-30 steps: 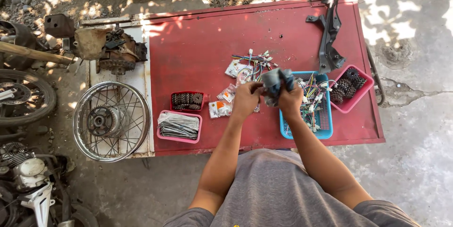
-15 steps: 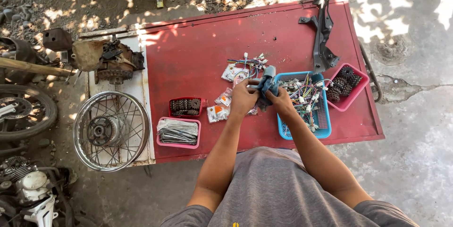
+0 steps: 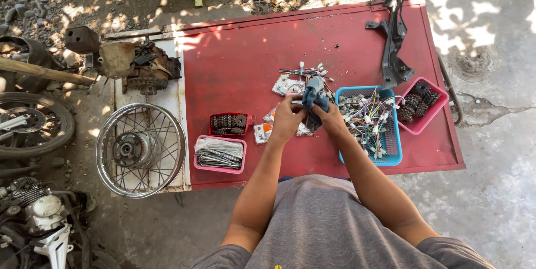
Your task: Cleaning and sorting motorcycle electrical wiring harnesses and connectors using a cloth.
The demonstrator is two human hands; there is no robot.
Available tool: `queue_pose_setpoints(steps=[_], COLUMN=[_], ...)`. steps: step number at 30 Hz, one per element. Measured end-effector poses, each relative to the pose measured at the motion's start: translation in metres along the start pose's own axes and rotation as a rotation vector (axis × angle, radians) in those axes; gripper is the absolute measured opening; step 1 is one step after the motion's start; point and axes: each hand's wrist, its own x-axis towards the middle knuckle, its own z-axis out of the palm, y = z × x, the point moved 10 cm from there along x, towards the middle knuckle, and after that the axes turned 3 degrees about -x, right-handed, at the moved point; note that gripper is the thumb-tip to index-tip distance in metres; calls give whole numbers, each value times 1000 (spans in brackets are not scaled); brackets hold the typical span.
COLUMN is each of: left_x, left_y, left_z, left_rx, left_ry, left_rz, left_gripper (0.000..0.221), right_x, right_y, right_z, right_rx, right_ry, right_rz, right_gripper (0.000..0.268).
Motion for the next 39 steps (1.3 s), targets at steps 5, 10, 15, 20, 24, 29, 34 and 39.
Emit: queue_pose_setpoints(steps=[5, 10, 15, 20, 24, 29, 34, 39], left_x=[-7, -7, -12, -10, -6, 7, 7, 3], left_y=[-12, 1, 28, -1, -10, -13, -10, -3], left_z=[3, -8, -20, 0, 8, 9, 25, 39], left_rx=[-116, -18, 102, 43, 8, -75, -146, -288], left_ry=[-80, -29, 15, -70, -66, -11, 70, 126], left_rz=[-47, -22, -114, -94, -56, -18, -97, 26], left_gripper=[55, 55, 51, 44, 39, 50, 80, 67], right_x=[-14, -23, -27, -34, -27, -50, -49, -43], right_y=[-8, -28, -31, -25, 3, -42, -14, 59], right_z=[15, 20, 15, 1, -20, -36, -56, -71], right_rx=[13, -115, -81, 41, -76, 80, 61, 48], right_ry=[-67, 23, 109, 126, 173, 293, 173, 36], right_rz=[-56, -81, -134, -4, -34, -80, -55, 256], right_gripper=[19, 11, 14, 15, 14, 49, 43, 59])
